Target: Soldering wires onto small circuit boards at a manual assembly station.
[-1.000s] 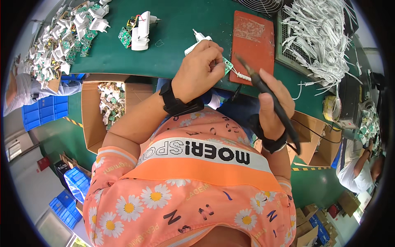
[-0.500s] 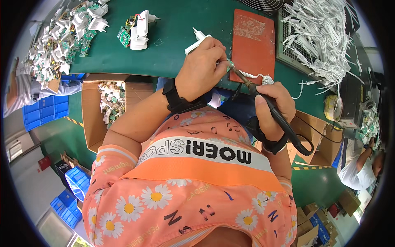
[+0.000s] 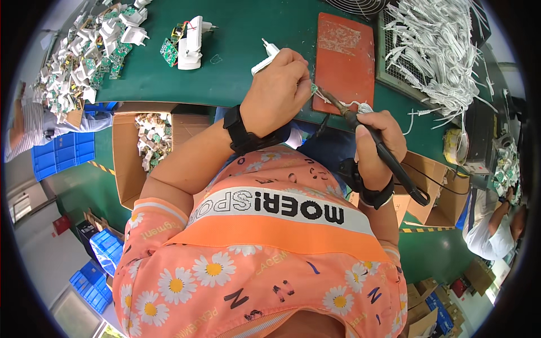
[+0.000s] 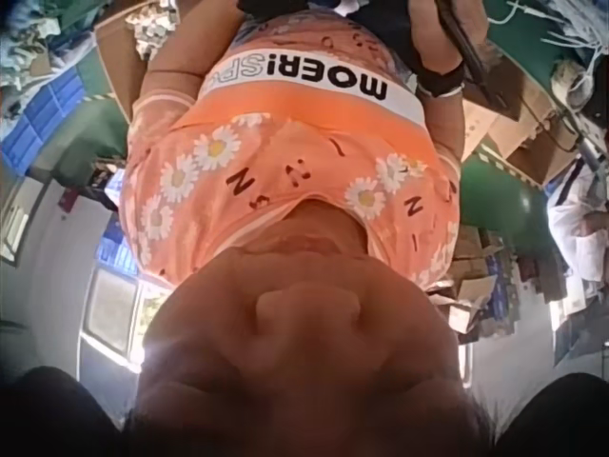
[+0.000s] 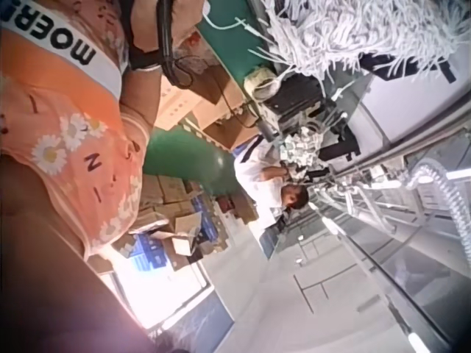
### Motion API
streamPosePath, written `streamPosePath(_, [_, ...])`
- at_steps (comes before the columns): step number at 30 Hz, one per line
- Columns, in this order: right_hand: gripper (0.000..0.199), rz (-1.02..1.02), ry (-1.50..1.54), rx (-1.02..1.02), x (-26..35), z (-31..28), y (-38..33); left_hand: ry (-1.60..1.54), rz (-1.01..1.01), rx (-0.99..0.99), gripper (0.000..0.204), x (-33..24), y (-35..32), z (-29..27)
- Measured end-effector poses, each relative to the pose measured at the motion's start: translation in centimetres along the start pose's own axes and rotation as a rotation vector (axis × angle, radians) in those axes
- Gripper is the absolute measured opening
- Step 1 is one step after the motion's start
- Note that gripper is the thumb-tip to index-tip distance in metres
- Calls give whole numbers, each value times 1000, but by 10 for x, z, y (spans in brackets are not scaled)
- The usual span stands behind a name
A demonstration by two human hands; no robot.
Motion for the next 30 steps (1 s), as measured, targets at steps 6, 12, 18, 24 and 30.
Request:
streamPosePath(6, [12, -87, -41, 19, 3, 5, 5, 26, -10, 16, 7, -1, 1, 2])
streamPosePath(12, [12, -75, -49, -16, 5, 5, 5, 27, -20, 32, 8, -1, 2, 0])
streamPosePath(18, [12, -60, -47, -2, 6, 7, 3, 46, 1, 31, 8, -3, 1, 0])
streamPosePath(24, [13, -51, -79, -90, 3, -2, -3, 65, -4, 72, 9, -1, 2, -3])
streamPosePath(30, [18, -50, -45, -446, 5, -33, -6, 7, 115, 90, 7, -17, 3, -5])
Point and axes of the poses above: each hand's wrist, its own y-axis towards the middle knuckle, its own z-axis out of the palm, x = y × z, the point moved 1 cm from there along y, towards the middle knuckle, and after that the axes turned 14 degrees about x, right-handed, at the moved point
